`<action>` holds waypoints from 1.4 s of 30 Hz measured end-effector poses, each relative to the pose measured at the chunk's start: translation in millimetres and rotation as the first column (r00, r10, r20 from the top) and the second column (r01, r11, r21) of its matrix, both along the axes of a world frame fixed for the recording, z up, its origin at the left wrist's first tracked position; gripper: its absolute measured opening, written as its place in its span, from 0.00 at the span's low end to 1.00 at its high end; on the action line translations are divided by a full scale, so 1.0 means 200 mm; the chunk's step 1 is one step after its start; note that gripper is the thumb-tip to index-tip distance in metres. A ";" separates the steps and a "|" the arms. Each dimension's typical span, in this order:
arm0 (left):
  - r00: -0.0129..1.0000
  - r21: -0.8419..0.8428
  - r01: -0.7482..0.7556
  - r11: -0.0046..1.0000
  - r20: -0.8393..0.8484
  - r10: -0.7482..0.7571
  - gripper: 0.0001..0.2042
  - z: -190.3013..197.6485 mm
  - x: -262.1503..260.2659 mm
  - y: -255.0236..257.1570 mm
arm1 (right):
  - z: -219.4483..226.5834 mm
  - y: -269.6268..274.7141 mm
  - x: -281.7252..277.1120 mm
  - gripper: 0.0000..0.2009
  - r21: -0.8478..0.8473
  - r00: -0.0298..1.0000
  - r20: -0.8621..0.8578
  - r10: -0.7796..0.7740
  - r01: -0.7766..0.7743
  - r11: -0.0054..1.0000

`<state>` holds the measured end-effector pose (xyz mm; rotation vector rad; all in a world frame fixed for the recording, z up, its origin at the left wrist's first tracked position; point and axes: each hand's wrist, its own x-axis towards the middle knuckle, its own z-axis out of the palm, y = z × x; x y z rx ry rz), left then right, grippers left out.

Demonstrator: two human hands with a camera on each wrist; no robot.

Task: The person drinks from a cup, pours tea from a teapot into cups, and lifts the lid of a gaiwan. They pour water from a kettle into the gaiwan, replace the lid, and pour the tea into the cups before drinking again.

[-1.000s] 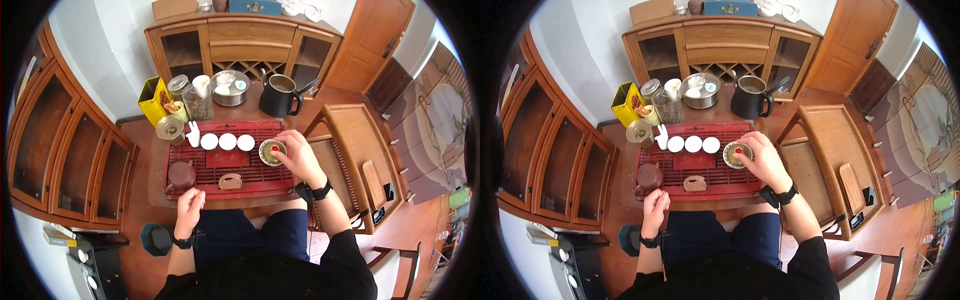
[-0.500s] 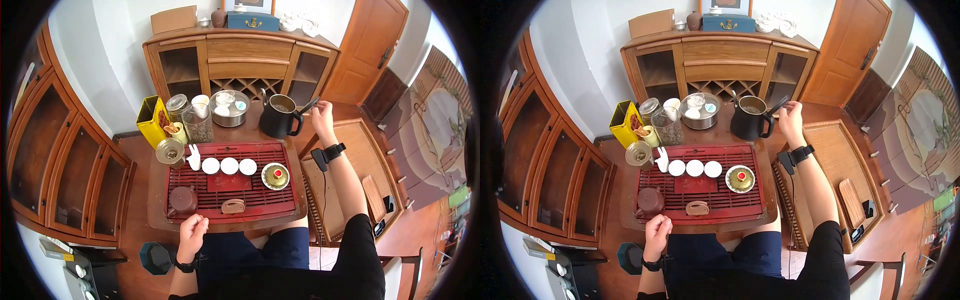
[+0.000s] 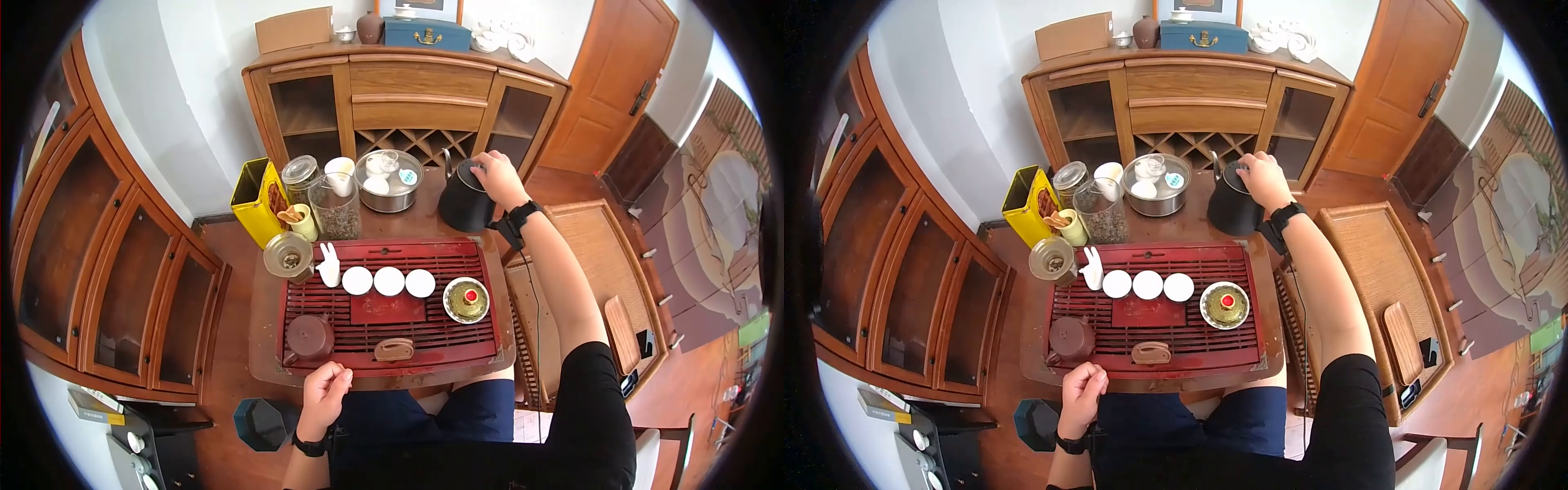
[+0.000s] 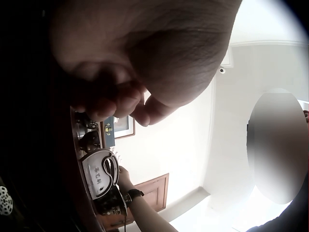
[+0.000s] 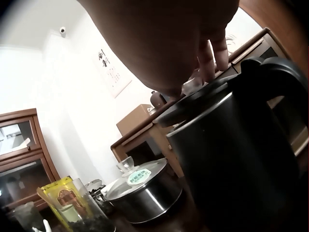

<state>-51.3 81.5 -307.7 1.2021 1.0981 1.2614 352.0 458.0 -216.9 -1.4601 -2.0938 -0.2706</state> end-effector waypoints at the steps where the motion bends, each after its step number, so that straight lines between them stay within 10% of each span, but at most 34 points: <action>1: 1.000 -0.004 -0.003 1.000 0.006 0.003 0.12 0.00 0.00 0.00 | -0.01 0.01 -0.01 0.12 -0.003 1.000 0.000 0.002 -0.002 1.000; 7: 1.000 0.012 0.005 1.000 -0.002 -0.005 0.13 0.00 0.00 0.00 | 0.01 -0.05 -0.01 0.14 -0.065 1.000 -0.019 0.007 -0.008 0.998; 13: 1.000 0.017 0.008 1.000 -0.016 -0.008 0.14 0.00 0.00 0.01 | 0.15 -0.46 -0.13 0.18 0.212 0.994 -0.047 0.103 -0.090 0.973; 17: 0.999 0.014 -0.011 1.000 -0.040 0.011 0.15 -0.03 0.00 0.01 | 0.27 -0.96 -0.22 0.17 -0.188 0.894 -0.378 0.239 -0.327 0.926; 23: 0.998 0.051 -0.014 0.999 -0.059 0.017 0.16 -0.01 0.02 0.02 | 0.13 -1.42 -0.26 0.32 -0.283 0.915 -0.317 0.249 -0.342 0.896; 42: 0.999 0.070 -0.021 0.997 -0.041 0.024 0.16 -0.02 0.03 0.03 | -0.17 -1.40 -0.35 0.29 -0.163 0.927 -0.336 0.169 -0.234 0.959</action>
